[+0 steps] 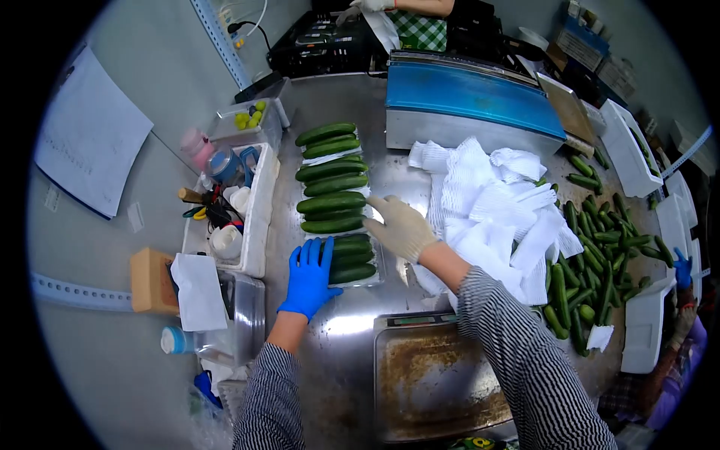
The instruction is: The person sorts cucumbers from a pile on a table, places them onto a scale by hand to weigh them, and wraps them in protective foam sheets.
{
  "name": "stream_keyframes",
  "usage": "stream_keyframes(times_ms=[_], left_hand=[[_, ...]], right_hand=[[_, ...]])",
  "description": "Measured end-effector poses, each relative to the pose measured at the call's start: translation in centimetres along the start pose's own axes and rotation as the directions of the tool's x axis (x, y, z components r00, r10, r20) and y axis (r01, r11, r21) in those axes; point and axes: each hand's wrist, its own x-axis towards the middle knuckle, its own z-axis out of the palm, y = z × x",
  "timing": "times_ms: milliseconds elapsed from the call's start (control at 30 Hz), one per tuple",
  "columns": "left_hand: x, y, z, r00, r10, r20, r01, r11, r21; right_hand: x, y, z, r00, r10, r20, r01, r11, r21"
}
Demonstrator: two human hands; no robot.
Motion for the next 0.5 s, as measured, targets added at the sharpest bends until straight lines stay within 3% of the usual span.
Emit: stream_keyframes(times_ms=[100,233,333,500], left_hand=[[-0.1,-0.1,0.1,1.000,0.007,0.001,-0.007,1.000,-0.003],[-0.3,-0.1,0.4,1.000,0.011,-0.015,-0.011,1.000,0.014],[-0.4,-0.4,0.7,0.999,0.023,-0.039,-0.022,1.000,0.006],[-0.2,-0.5,0.6,0.999,0.021,-0.032,-0.021,1.000,0.004]], right_hand=[[4.5,0.2,2.5,0.996,0.093,0.010,-0.093,0.996,0.013],[7.2,2.1,4.4,0.993,0.025,0.117,-0.024,1.000,-0.018],[5.8,2.0,4.0,0.994,-0.107,-0.035,0.106,0.994,-0.006],[5.7,3.6,4.6,0.982,-0.178,-0.070,0.179,0.984,0.011]])
